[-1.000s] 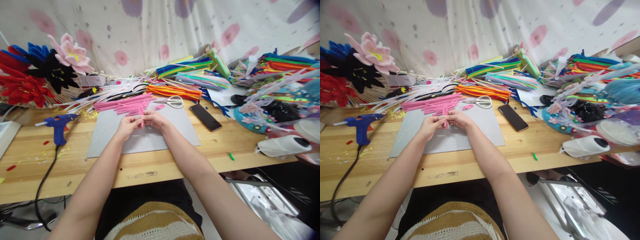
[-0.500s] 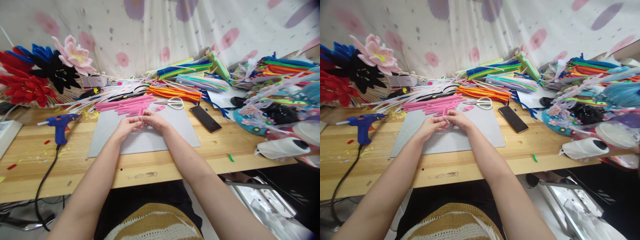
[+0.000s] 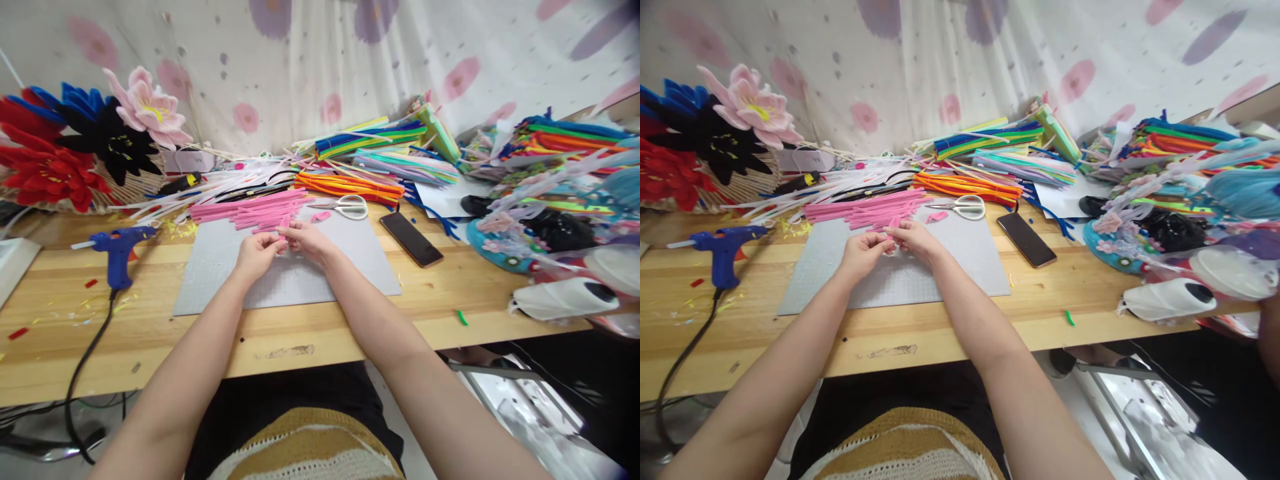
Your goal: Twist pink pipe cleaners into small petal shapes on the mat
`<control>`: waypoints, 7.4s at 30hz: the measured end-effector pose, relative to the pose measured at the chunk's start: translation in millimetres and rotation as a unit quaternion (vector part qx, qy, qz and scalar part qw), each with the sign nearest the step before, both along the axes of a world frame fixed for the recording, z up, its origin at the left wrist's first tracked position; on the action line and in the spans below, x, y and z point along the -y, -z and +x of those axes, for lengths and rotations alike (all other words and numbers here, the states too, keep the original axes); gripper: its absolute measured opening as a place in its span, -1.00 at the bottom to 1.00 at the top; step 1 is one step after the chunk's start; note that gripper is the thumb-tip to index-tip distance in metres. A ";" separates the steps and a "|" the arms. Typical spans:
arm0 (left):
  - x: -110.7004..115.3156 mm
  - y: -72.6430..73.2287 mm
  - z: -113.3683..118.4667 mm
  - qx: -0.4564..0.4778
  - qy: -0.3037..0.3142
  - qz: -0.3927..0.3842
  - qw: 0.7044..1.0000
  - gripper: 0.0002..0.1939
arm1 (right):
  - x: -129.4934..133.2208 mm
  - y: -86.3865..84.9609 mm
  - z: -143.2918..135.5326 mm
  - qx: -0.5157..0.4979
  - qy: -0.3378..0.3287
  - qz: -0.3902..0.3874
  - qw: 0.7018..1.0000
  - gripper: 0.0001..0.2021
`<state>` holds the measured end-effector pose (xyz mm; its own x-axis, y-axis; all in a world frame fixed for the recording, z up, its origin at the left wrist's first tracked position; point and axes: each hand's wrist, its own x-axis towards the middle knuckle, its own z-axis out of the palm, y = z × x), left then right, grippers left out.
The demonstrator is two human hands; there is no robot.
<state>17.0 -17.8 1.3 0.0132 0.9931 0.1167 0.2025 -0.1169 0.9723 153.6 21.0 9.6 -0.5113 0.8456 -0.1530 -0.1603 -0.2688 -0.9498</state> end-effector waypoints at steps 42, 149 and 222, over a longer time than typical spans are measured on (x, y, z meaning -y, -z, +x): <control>-8.3 9.1 -3.9 0.074 -0.065 -0.019 0.995 -0.76 | -4.6 16.5 -9.8 0.092 0.049 0.175 0.979 -0.73; -3.9 -10.0 -9.1 0.232 -0.032 -0.116 0.965 -0.68 | -2.5 4.4 5.3 0.087 -0.082 0.214 0.969 -0.71; -13.3 11.4 -9.7 -0.136 -0.152 0.009 0.979 -0.81 | 1.0 21.3 -17.1 0.336 0.163 0.291 0.880 -0.90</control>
